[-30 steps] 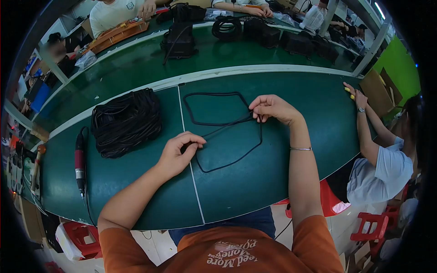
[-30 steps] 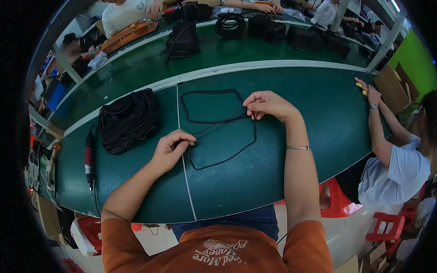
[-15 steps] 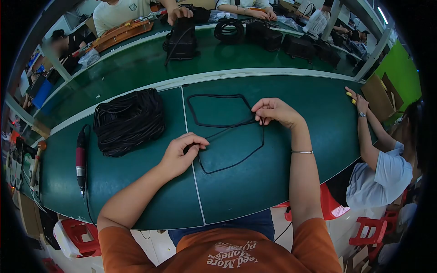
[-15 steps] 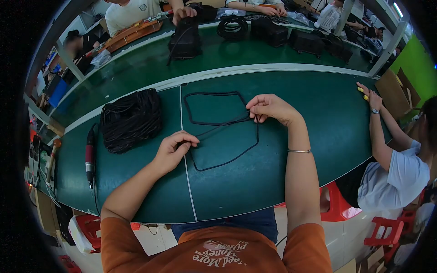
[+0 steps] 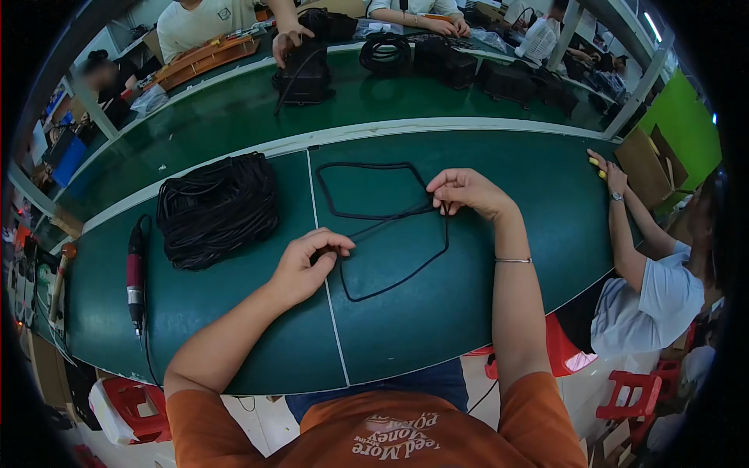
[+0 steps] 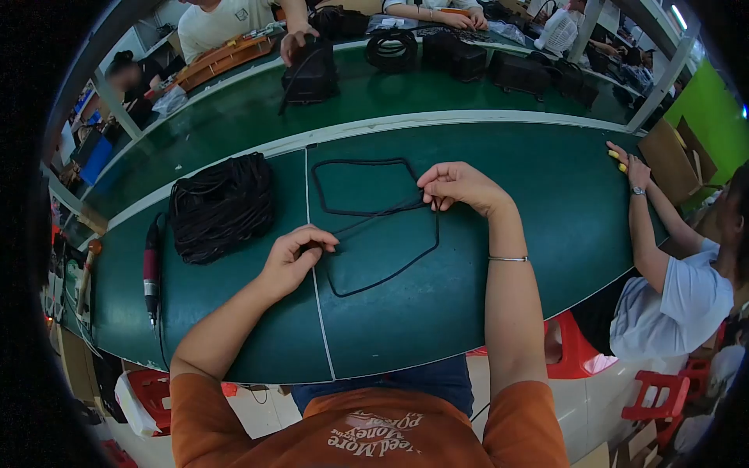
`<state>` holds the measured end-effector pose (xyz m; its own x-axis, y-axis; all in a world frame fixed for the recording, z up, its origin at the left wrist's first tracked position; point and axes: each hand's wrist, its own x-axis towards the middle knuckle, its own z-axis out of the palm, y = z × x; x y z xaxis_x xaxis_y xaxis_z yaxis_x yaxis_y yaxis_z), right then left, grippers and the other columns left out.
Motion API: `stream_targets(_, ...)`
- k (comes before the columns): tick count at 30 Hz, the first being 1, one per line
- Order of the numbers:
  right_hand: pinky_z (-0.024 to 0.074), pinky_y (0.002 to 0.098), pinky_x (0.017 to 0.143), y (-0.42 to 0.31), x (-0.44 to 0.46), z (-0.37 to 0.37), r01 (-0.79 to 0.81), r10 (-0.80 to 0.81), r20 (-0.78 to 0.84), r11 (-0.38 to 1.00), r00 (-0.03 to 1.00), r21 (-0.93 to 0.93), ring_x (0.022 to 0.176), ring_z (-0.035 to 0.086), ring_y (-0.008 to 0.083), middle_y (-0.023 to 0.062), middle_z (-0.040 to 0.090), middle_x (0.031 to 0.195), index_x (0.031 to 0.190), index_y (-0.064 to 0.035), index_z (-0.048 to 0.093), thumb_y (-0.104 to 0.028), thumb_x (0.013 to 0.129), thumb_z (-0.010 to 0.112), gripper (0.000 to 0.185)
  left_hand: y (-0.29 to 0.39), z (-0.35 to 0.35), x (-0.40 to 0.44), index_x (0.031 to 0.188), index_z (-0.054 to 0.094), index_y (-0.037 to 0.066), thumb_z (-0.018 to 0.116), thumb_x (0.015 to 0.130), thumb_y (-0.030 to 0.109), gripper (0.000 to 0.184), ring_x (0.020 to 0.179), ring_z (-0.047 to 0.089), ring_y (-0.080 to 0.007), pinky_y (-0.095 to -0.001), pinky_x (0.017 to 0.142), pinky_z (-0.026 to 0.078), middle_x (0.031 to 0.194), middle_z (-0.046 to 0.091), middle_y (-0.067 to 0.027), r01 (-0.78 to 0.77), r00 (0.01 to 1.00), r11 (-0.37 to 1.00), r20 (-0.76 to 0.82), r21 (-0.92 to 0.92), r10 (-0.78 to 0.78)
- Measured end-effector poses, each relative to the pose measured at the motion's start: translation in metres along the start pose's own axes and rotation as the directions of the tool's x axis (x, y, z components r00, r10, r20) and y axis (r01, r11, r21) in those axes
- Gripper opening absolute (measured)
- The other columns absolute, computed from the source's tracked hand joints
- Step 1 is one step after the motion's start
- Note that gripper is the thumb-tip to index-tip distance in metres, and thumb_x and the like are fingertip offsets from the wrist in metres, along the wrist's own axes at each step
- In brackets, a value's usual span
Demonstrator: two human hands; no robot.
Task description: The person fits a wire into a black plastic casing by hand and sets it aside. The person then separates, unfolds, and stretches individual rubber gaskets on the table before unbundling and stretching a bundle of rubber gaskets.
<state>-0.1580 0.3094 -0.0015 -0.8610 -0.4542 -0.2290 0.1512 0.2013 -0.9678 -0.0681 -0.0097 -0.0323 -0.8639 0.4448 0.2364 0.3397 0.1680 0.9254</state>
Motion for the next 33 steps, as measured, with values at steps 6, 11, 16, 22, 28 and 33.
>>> stream_targets(6,0.0482,0.0167,0.055,0.001,0.000,0.000,-0.003,0.003,0.013,1.000,1.000,0.014,0.062,0.060,0.0084,0.0051,0.064,0.076,0.096,-0.0007,0.060,-0.013,0.085,0.063,0.018,0.003,-0.001,0.000,0.098,0.063,0.001,0.050,0.083,-0.003,0.021,0.081,0.056,-0.0122,-0.0236,0.073,0.043,0.087,0.058,-0.0060,0.006,1.000,1.000,0.018,-0.025,-0.006)
stream_targets(11,0.0481,0.0166,0.055,0.001,0.001,0.000,-0.007,0.007,0.002,1.000,1.000,-0.006,0.063,0.060,0.0084,0.0048,0.064,0.077,0.097,-0.0008,0.059,-0.014,0.084,0.064,0.019,0.005,0.001,-0.001,0.099,0.063,0.000,0.052,0.087,0.002,0.016,0.084,0.055,-0.0128,-0.0239,0.075,0.042,0.090,0.057,-0.0061,0.056,0.998,0.998,0.023,0.007,-0.056)
stream_targets(16,0.0487,0.0170,0.055,0.002,0.001,-0.001,-0.008,0.008,0.009,1.000,1.000,0.001,0.063,0.061,0.0087,0.0045,0.064,0.078,0.097,-0.0016,0.060,-0.014,0.084,0.063,0.018,0.005,0.003,0.000,0.099,0.063,0.000,0.053,0.089,0.005,0.015,0.081,0.055,-0.0123,-0.0232,0.073,0.042,0.087,0.057,-0.0054,0.057,0.998,0.997,-0.011,0.046,-0.057)
stream_targets(22,0.0494,0.0176,0.055,0.002,0.001,-0.001,-0.011,0.011,0.008,1.000,1.000,-0.015,0.064,0.061,0.0090,0.0042,0.064,0.079,0.098,-0.0021,0.060,-0.013,0.085,0.062,0.017,0.003,0.003,0.000,0.099,0.063,0.002,0.054,0.087,0.002,0.015,0.079,0.058,-0.0139,-0.0240,0.070,0.046,0.083,0.059,-0.0060,0.015,0.999,0.996,-0.037,0.085,-0.012)
stream_targets(28,0.0492,0.0173,0.056,0.002,0.001,-0.002,-0.006,0.006,0.016,1.000,1.000,-0.011,0.065,0.061,0.0089,0.0040,0.064,0.079,0.098,-0.0020,0.060,-0.012,0.084,0.061,0.017,-0.003,0.004,-0.002,0.102,0.062,0.002,0.052,0.087,-0.001,0.018,0.079,0.057,-0.0120,-0.0234,0.072,0.045,0.085,0.058,-0.0056,0.041,0.998,0.999,-0.042,0.002,-0.040)
stream_targets(33,0.0478,0.0172,0.055,0.002,0.001,-0.001,-0.015,0.015,-0.002,1.000,1.000,-0.001,0.064,0.060,0.0088,0.0047,0.065,0.079,0.098,-0.0015,0.060,-0.012,0.084,0.063,0.018,-0.002,0.003,-0.003,0.102,0.062,0.002,0.050,0.087,-0.003,0.020,0.080,0.055,-0.0098,-0.0222,0.073,0.044,0.086,0.058,-0.0045,0.069,0.997,0.997,-0.040,-0.026,-0.070)
